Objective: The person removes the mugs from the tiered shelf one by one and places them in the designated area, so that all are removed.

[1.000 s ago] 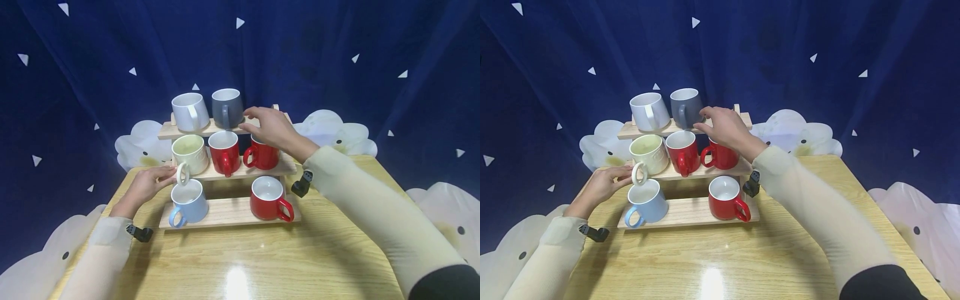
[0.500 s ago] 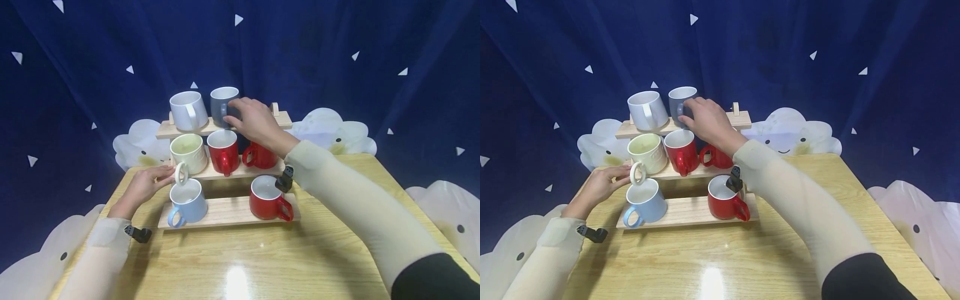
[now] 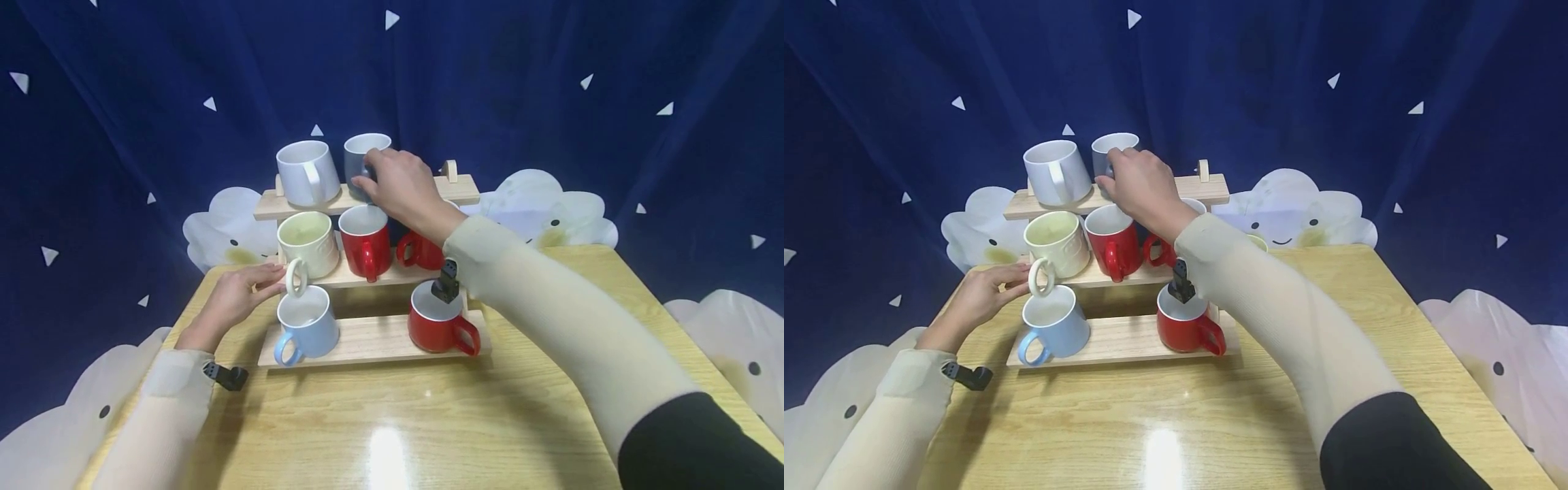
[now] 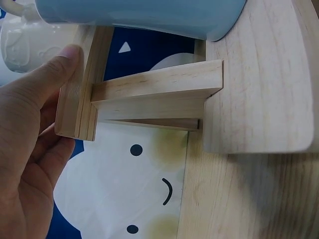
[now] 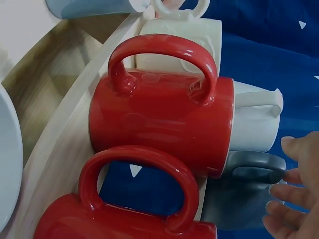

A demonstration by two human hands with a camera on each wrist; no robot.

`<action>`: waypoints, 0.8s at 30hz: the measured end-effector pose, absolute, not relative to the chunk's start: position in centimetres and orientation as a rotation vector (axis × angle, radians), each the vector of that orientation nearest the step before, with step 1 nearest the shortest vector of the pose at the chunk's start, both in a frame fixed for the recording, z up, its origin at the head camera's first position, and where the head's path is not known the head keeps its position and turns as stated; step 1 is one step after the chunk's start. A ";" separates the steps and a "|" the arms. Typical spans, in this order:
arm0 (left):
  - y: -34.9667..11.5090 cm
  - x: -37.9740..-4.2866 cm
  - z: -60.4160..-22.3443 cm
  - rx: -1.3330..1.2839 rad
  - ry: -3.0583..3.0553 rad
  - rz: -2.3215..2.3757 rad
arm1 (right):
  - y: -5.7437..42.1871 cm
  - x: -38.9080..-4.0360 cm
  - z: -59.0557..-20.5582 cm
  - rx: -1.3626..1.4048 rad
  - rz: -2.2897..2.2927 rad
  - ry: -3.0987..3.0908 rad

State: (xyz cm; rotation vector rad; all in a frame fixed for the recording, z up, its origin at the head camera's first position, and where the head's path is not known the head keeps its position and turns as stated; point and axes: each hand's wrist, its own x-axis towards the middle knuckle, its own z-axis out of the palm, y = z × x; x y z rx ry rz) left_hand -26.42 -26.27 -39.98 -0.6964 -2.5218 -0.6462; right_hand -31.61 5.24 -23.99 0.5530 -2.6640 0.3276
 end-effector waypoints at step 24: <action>-26.3 -26.4 -39.9 -0.679 -2.536 -0.650 | 6.8 -32.2 -24.1 0.399 0.341 -2.719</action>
